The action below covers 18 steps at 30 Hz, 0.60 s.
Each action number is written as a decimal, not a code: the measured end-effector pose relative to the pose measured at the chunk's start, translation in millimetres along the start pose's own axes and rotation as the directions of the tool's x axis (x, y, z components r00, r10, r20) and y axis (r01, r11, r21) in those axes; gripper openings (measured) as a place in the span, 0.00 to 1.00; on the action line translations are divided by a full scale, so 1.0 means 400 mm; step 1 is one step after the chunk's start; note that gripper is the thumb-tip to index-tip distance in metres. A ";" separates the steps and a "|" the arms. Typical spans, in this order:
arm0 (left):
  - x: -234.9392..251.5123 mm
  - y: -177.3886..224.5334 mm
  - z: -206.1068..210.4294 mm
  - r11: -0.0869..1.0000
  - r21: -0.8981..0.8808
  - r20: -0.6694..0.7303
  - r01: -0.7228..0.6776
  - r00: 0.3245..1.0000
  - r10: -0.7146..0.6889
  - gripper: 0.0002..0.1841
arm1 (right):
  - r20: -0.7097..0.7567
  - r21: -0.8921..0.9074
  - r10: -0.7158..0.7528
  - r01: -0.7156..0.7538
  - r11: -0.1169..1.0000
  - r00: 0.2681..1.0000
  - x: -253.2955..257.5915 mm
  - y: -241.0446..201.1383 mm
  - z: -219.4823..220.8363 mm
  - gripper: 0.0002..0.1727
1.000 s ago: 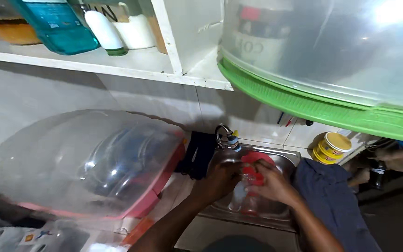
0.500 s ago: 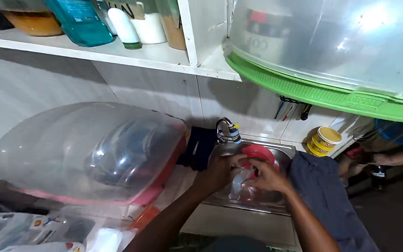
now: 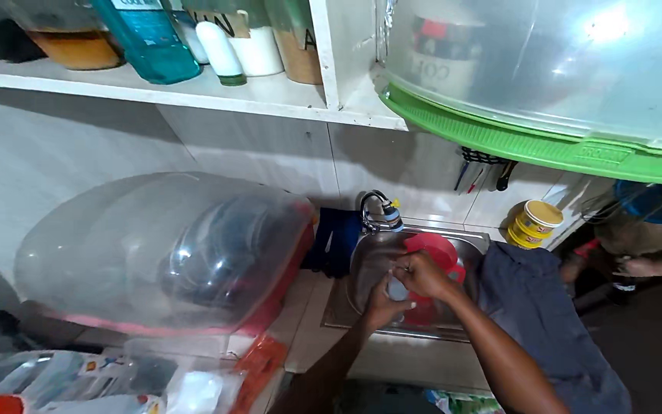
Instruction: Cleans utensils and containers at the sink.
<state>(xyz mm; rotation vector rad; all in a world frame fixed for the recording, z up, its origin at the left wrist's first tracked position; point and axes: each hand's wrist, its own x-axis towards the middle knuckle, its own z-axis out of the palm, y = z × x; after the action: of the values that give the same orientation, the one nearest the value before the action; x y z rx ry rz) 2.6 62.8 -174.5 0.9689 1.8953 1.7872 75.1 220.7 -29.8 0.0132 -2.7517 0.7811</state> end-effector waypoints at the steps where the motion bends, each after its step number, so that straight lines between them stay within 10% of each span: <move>1: 0.004 0.004 0.023 0.998 -0.054 -0.030 -0.020 0.999 0.018 0.49 | -0.020 0.007 0.018 -0.018 1.000 1.000 0.001 -0.002 0.009 0.14; 6: 0.026 -0.025 0.039 0.995 -0.078 -0.026 -0.061 0.998 0.059 0.16 | -0.168 0.112 0.168 -0.150 0.982 0.971 -0.013 0.014 0.032 0.10; 18: 0.022 -0.018 -0.024 0.980 -0.119 0.073 -0.157 0.983 0.167 0.11 | -0.255 0.314 0.452 -0.368 0.875 0.855 -0.058 0.083 0.055 0.13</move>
<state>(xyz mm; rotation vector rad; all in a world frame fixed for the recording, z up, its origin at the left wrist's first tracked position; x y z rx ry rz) -11.7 62.1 -178.3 1.1661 1.6886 1.8914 88.8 236.2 -71.0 -0.6221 -2.3464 1.1306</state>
